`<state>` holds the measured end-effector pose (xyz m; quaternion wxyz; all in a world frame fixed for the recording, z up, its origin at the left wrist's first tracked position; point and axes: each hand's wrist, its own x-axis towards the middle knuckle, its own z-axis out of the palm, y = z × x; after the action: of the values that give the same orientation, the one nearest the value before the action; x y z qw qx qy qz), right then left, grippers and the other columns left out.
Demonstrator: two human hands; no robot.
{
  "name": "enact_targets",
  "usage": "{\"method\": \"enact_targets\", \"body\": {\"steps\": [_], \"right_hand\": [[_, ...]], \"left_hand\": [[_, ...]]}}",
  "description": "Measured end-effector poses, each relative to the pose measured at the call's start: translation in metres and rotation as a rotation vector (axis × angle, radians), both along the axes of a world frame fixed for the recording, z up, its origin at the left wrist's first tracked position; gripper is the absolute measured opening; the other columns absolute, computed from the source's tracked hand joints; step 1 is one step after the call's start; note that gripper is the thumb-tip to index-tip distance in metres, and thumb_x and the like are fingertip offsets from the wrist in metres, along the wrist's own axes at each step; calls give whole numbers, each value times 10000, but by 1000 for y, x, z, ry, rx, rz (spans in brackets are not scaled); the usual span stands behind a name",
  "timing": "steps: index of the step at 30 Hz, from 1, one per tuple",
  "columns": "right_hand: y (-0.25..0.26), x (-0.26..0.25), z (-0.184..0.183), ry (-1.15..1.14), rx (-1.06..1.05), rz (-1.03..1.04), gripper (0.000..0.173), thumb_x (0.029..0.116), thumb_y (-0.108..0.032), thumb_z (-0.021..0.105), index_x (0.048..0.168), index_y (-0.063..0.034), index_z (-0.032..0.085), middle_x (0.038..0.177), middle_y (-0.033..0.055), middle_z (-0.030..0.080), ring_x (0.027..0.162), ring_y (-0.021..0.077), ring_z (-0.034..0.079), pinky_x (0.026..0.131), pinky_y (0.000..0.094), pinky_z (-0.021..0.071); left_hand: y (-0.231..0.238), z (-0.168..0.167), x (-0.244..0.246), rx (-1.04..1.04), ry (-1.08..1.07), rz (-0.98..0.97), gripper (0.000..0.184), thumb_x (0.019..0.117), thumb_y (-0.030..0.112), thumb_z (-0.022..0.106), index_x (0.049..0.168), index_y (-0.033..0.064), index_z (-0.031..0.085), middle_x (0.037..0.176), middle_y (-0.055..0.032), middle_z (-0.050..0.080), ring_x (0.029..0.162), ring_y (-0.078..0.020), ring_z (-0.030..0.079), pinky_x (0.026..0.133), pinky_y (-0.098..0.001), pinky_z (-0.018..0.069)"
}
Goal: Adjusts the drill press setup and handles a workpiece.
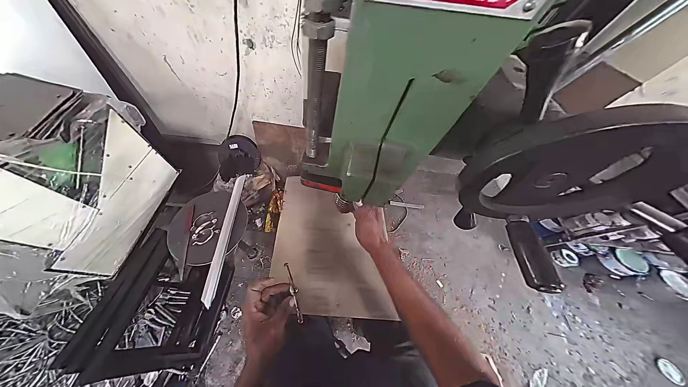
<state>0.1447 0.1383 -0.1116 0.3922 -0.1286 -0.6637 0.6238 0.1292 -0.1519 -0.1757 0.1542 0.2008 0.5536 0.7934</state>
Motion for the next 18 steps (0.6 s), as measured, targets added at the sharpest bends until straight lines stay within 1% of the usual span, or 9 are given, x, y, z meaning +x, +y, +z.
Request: {"method": "enact_targets", "body": {"steps": [1, 3, 4, 6, 9, 11, 14, 17, 18], "right_hand": [[-12, -4, 0, 14, 38, -83, 716, 907, -473, 716, 1378, -9, 441, 1204, 41, 647, 1108, 105, 642, 962, 342, 565], [-31, -18, 4, -48, 81, -275, 848, 773, -313, 886, 1403, 19, 427, 1202, 105, 656, 1096, 140, 663, 959, 345, 581], [-37, -29, 7, -81, 73, -389, 858, 697, -244, 941, 1368, 5, 468, 1147, 98, 682, 1043, 135, 682, 923, 338, 591], [-40, -45, 10, -53, 27, -533, 758, 636, -85, 956, 1274, 1, 556, 1053, 80, 726, 969, 130, 718, 869, 338, 626], [-36, -47, 15, -104, 54, -556, 642, 632, -31, 917, 1186, 18, 597, 988, 48, 730, 925, 76, 713, 846, 277, 617], [-28, -36, 14, -114, 98, -433, 605, 631, -12, 908, 1157, 22, 612, 970, 39, 733, 906, 62, 713, 838, 258, 615], [-1, -20, 18, -178, 90, -76, 596, 677, -1, 895, 1189, 48, 594, 1034, 67, 734, 985, 102, 714, 927, 293, 607], [33, -11, 25, -391, 24, 305, 428, 747, -102, 887, 1114, -4, 691, 1016, 19, 751, 990, 71, 705, 947, 274, 584], [44, -13, 23, -398, 24, 434, 390, 760, -122, 882, 1094, -24, 705, 1001, 0, 745, 976, 65, 695, 944, 274, 577]], "left_hand": [[-1, -3, 0, -7, -10, 11, 520, 814, -103, 706, 1259, 36, 475, 1036, -120, 758, 888, -210, 750, 780, -328, 633], [-1, -6, -2, -22, -18, 5, 528, 813, -102, 726, 1258, 23, 470, 1033, -130, 756, 870, -219, 751, 761, -333, 637], [0, -8, -4, -35, -12, -3, 547, 799, -100, 738, 1258, 22, 467, 1030, -129, 756, 859, -219, 751, 747, -332, 637], [1, -9, -7, -49, -9, -23, 584, 766, -119, 748, 1259, 20, 467, 1025, -138, 753, 849, -234, 749, 729, -342, 639], [6, -8, -10, -75, -16, -25, 609, 736, -127, 743, 1265, 10, 472, 1007, -133, 748, 825, -232, 744, 705, -341, 640], [7, -4, -9, -138, -15, -15, 641, 731, -118, 741, 1312, -22, 488, 1002, -131, 754, 830, -229, 749, 697, -334, 645], [12, 3, -11, -165, 13, -38, 659, 752, -93, 742, 1366, -34, 510, 1019, -133, 757, 857, -226, 743, 711, -326, 638], [16, 10, -12, -127, 55, -77, 583, 777, -70, 754, 1337, -15, 600, 1057, -121, 754, 889, -219, 739, 779, -336, 639], [18, 12, -13, -110, 72, -84, 541, 793, -55, 762, 1317, 3, 639, 1064, -110, 754, 897, -214, 739, 808, -342, 640]]}}
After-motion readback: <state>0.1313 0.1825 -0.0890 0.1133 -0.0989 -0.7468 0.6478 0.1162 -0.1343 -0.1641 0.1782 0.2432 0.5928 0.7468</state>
